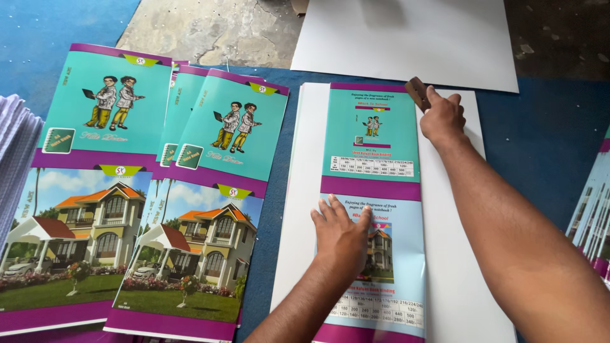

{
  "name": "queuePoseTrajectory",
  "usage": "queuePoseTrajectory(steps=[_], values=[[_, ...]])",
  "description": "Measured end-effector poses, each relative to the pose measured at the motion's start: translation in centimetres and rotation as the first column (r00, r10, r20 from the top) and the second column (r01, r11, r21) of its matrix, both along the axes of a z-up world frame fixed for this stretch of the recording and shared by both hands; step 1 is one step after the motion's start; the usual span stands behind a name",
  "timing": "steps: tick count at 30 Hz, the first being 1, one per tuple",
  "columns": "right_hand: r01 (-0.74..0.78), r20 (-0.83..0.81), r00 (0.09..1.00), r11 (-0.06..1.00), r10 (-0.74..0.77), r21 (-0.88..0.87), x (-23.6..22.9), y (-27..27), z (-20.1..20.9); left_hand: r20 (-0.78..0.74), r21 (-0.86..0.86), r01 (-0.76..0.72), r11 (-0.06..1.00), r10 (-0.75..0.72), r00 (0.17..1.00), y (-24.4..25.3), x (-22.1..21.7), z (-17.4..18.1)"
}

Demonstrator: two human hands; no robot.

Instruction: The person sits on the floor and repeatedly places a printed booklet onto a white cover sheet, folds the cover over the booklet, and presses the spine with a wooden block. The person then flips the booklet over and repeats the folding and pressing steps on the opposite side.

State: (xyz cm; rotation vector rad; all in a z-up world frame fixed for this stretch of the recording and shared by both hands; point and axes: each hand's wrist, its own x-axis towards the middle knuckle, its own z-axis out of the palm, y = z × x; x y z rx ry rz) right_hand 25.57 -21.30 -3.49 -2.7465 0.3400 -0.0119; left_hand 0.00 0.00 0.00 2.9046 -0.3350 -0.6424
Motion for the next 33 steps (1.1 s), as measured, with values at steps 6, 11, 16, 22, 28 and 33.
queuePoseTrajectory(steps=[6, 11, 16, 22, 28, 33], values=[[-0.038, 0.017, 0.999, 0.998, 0.038, 0.043, 0.6, -1.1, -0.9, -0.043, -0.007, -0.019, 1.000, 0.019, 0.999, -0.1, 0.1, 1.6], [-0.142, 0.084, 0.986, 0.990, 0.141, 0.004, -0.6, -2.2, -2.1, -0.063, -0.010, -0.036, 0.999, 0.035, 0.997, -0.1, 0.1, 1.7], [-0.215, 0.090, 0.973, 0.975, 0.211, 0.046, -3.3, -2.8, -2.5, -0.063, -0.027, -0.078, 0.997, 0.076, 0.995, -0.3, 0.1, 1.1], [-0.267, 0.076, 0.962, 0.962, 0.263, 0.052, -8.2, -2.5, -1.7, -0.056, -0.009, -0.105, 0.994, 0.105, 0.993, -0.4, 0.0, 1.0], [-0.319, 0.040, 0.948, 0.944, 0.317, 0.082, -13.5, -2.2, -0.7, -0.048, -0.010, -0.154, 0.988, 0.154, 0.987, -0.3, -0.2, 1.0], [-0.363, 0.034, 0.932, 0.927, 0.361, 0.096, -17.6, -2.5, -0.4, -0.018, 0.017, -0.183, 0.983, 0.183, 0.983, -0.5, 0.3, -1.1]])
